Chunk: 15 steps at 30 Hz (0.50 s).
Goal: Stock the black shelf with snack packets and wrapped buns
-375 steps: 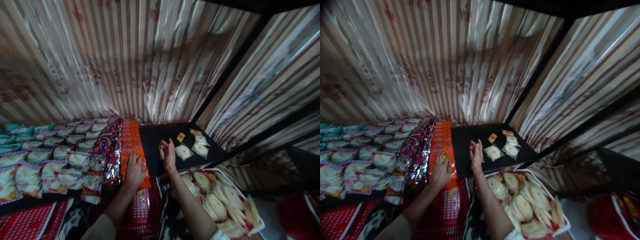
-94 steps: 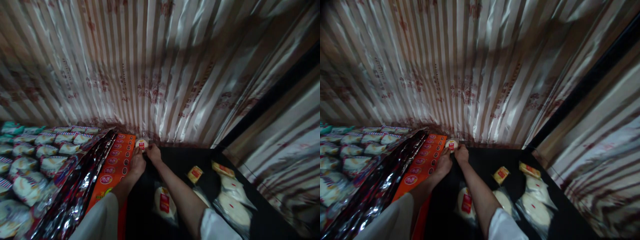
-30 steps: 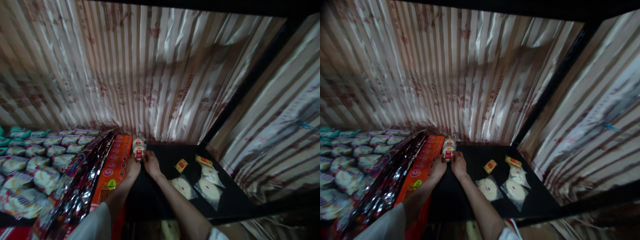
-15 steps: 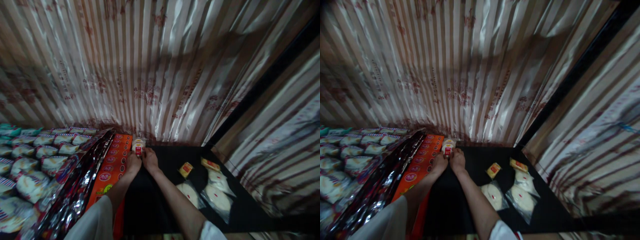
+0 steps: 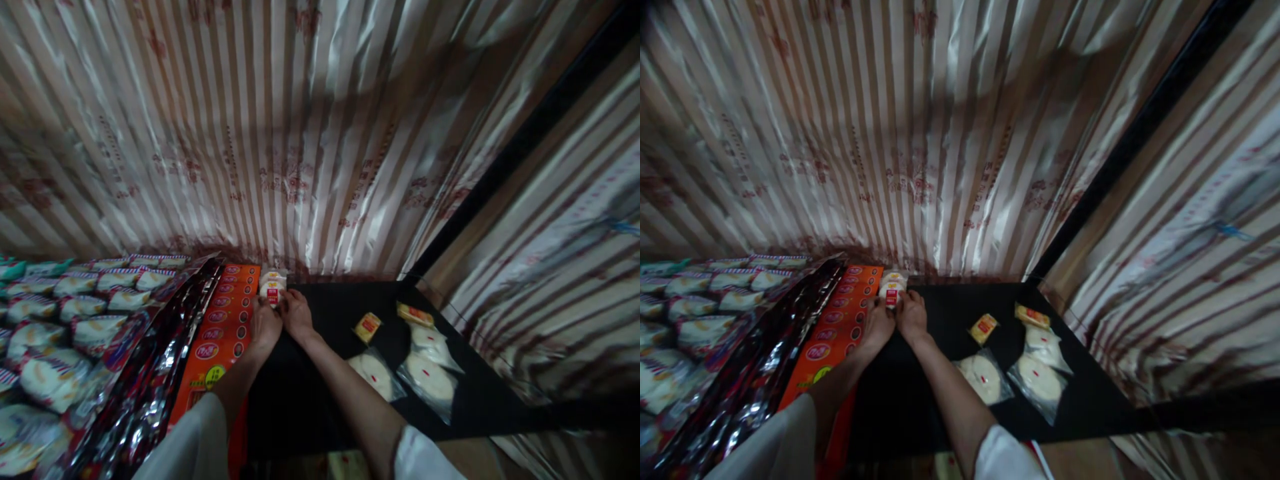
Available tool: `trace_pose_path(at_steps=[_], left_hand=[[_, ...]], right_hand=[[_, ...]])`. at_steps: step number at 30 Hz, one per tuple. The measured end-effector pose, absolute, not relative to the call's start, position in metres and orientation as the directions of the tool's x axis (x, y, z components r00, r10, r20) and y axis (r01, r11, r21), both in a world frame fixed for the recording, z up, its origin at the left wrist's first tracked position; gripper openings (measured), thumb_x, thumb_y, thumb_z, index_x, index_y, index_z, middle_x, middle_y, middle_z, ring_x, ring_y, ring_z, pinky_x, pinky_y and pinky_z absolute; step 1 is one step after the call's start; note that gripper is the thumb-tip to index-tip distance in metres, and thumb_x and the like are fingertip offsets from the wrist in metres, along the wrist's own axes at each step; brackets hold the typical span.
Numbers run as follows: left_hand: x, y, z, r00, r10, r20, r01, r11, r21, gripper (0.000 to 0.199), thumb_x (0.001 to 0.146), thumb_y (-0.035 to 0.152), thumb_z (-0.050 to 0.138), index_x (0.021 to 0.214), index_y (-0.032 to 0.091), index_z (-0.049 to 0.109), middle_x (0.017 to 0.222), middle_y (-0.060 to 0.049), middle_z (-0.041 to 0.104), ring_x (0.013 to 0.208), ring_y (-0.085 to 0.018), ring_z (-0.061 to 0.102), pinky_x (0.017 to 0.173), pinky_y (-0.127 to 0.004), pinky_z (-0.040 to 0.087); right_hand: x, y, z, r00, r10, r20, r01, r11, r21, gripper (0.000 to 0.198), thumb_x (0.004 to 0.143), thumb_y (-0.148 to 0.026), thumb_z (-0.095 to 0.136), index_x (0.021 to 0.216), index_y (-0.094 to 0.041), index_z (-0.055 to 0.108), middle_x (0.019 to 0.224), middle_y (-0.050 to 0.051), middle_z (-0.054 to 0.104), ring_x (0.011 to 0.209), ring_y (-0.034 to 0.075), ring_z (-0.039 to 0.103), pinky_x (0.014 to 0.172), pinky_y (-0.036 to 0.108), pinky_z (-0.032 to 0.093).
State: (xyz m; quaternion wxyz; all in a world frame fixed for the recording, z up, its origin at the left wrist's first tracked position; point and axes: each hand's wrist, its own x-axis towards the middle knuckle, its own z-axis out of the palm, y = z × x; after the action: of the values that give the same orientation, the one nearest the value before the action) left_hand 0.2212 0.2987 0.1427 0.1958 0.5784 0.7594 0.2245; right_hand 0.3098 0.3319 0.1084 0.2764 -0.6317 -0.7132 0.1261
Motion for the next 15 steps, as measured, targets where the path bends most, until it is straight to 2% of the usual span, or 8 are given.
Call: trace_pose_path(at_steps=[4, 7, 11, 15], left_hand=[[0.223, 0.288, 0.144, -0.207, 0.978, 0.027, 0.816, 0.157, 0.556, 0.041, 0.082, 0.012, 0.045, 0.123, 0.01, 0.051, 0.131, -0.018, 0.044, 0.104, -0.021, 0.059, 0.084, -0.027, 0.046], [0.234, 0.27, 0.147, -0.093, 0.995, 0.035, 0.809, 0.056, 0.586, 0.037, 0.081, 0.011, 0.044, 0.116, 0.013, 0.057, 0.126, -0.014, 0.049, 0.104, -0.02, 0.059, 0.089, -0.026, 0.045], [0.261, 0.238, 0.15, 0.109, 0.993, -0.035, 0.75, -0.06, 0.658, 0.033, 0.081, 0.009, 0.043, 0.106, 0.017, 0.063, 0.114, -0.008, 0.058, 0.102, -0.015, 0.059, 0.092, -0.022, 0.042], [0.293, 0.214, 0.151, 0.207, 0.97, -0.126, 0.718, -0.063, 0.693, 0.036, 0.084, 0.012, 0.042, 0.115, 0.016, 0.06, 0.119, -0.008, 0.058, 0.107, -0.014, 0.057, 0.096, -0.02, 0.039]], right_hand=[[0.327, 0.315, 0.113, -0.047, 0.945, 0.324, 0.797, 0.231, -0.558, 0.036, 0.079, -0.011, 0.049, 0.111, -0.015, 0.064, 0.123, 0.012, 0.057, 0.112, 0.023, 0.052, 0.096, 0.035, 0.043], [0.356, 0.29, 0.12, -0.043, 0.91, 0.412, 0.781, 0.288, -0.554, 0.035, 0.081, -0.013, 0.045, 0.11, -0.017, 0.064, 0.123, 0.01, 0.058, 0.112, 0.022, 0.053, 0.097, 0.038, 0.043], [0.405, 0.241, 0.13, -0.04, 0.898, 0.438, 0.853, 0.259, -0.453, 0.033, 0.084, -0.016, 0.042, 0.108, -0.015, 0.065, 0.122, 0.012, 0.059, 0.111, 0.023, 0.053, 0.097, 0.04, 0.043], [0.443, 0.191, 0.133, -0.004, 0.921, 0.389, 0.932, 0.145, -0.333, 0.033, 0.086, -0.017, 0.042, 0.108, -0.014, 0.065, 0.118, 0.012, 0.061, 0.11, 0.024, 0.053, 0.095, 0.037, 0.044]])
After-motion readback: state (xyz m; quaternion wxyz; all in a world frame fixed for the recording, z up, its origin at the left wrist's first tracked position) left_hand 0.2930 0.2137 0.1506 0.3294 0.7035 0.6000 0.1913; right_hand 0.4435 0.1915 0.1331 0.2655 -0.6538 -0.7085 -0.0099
